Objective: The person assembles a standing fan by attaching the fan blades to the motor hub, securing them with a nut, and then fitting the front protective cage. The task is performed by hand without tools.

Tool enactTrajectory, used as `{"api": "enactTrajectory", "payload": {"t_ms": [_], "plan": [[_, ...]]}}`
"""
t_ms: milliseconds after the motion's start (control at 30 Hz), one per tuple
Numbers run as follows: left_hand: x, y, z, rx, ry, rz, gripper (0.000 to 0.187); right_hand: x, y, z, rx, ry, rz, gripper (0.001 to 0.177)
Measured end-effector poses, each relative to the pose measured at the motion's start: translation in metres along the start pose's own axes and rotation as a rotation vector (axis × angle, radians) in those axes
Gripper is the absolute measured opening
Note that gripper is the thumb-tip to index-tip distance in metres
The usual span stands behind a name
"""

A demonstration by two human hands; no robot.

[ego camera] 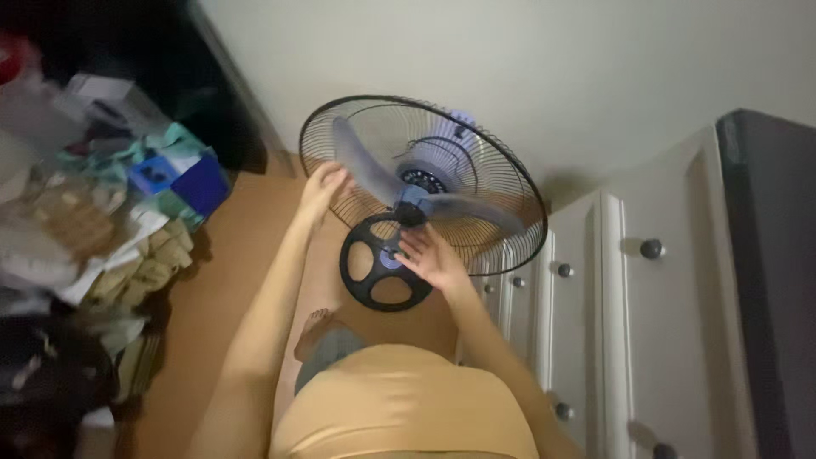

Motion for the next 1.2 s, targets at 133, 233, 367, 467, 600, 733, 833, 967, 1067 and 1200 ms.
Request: {"api": "enactTrajectory", "payload": {"t_ms": [133,233,367,467,600,733,833,967,1067,1200], "plan": [[0.044,0.057,-0.029,0.239,-0.224,0.331,0.032,0.003,0.003,-0.012,0.053,-0.107,-0.168,0.073],[0.145,0.107,-0.009,0.317,-0.618,0.787,0.027,0.008,0.001,-0.016,0.116,-0.148,-0.314,0.076],[0.269,0.114,0.07,-0.065,-0.773,1.207,0.03,0.022,0.003,0.007,0.216,-0.099,-0.46,0.082],[0.307,0.087,0.168,-0.57,-0.875,1.223,0.034,0.028,0.007,0.029,0.283,-0.161,-0.493,0.083],[0.295,0.075,0.28,-1.23,-0.76,1.006,0.034,0.026,0.008,0.046,0.289,-0.237,-0.509,0.086],[0.247,0.073,0.308,-1.473,-0.797,0.721,0.037,0.012,-0.01,0.041,0.31,-0.215,-0.577,0.089],[0.241,0.072,0.305,-1.521,-0.782,0.734,0.038,0.009,-0.013,0.03,0.482,-0.151,-0.625,0.085],[0.263,0.086,0.301,-1.368,-0.884,1.119,0.041,-0.002,-0.008,0.031,0.608,-0.042,-0.742,0.074],[0.271,0.119,0.271,-0.965,-0.974,1.626,0.039,-0.008,0.003,0.03,0.636,0.005,-0.755,0.069],[0.222,0.112,0.217,-0.916,-0.597,1.046,0.03,-0.009,0.007,0.038,0.589,0.006,-0.725,0.067]]}}
Point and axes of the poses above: each hand's wrist, its own y-axis away from the middle knuckle, its own z-axis out of the palm, x = y × z, the point moved 10 cm from there along -y, towards the middle knuckle, and after that the axes turned 5 degrees about -z, right-handed, at the moved point
